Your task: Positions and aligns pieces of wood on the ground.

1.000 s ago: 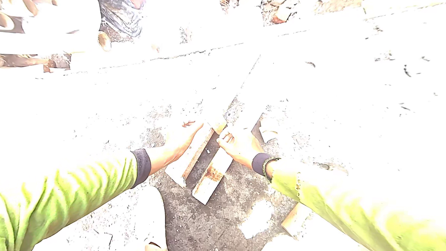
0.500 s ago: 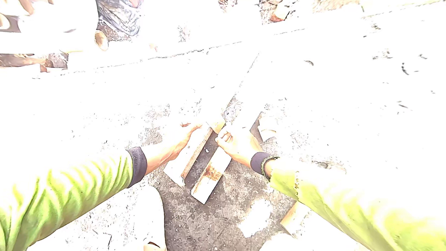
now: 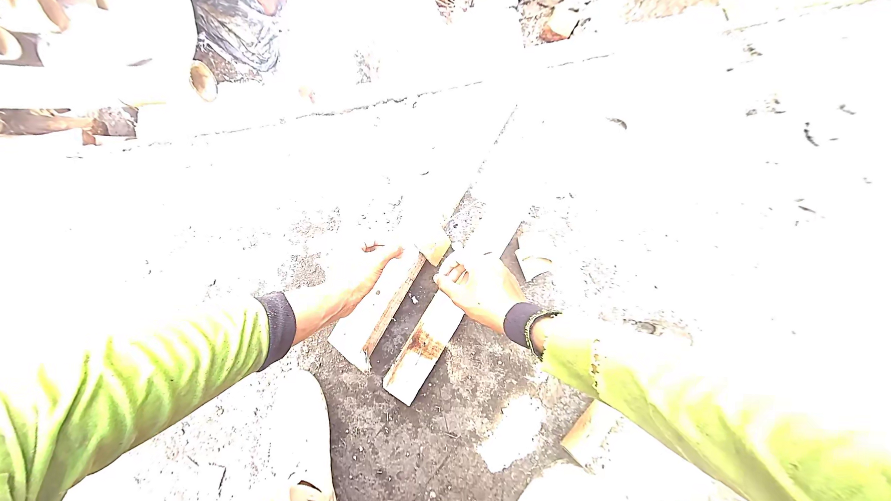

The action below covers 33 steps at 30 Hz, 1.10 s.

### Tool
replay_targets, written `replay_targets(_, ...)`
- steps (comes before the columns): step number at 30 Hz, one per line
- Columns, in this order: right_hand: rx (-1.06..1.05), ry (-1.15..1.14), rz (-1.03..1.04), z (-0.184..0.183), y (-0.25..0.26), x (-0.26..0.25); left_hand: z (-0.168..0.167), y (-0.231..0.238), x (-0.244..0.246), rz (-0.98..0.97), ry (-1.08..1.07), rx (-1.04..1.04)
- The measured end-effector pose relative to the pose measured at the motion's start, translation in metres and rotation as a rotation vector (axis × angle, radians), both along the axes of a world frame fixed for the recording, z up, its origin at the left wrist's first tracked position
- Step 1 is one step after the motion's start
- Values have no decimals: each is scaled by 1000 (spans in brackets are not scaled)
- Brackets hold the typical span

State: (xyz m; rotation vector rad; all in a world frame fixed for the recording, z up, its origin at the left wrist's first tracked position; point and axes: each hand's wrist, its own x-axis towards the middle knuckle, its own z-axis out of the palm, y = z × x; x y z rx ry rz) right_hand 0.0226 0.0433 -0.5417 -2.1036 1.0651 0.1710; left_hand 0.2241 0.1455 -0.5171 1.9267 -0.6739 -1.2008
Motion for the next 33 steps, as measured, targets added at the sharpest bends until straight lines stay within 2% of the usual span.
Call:
replay_targets(12,-6,-22,-2,-6,-1,-2,-7,11,-5,45,162,41)
replay_targets(20,24,-3,0,-2,-1,0,0,2,1,69,65,48)
replay_targets(24,14,-12,0,-3,-1,-2,3,0,3,1,29,46)
replay_targets(30,-6,-15,2,-2,-1,-3,7,-3,5,5,-15,87)
replay_targets(33,-19,-26,11,-3,-1,-3,2,0,6,-19,-10,20)
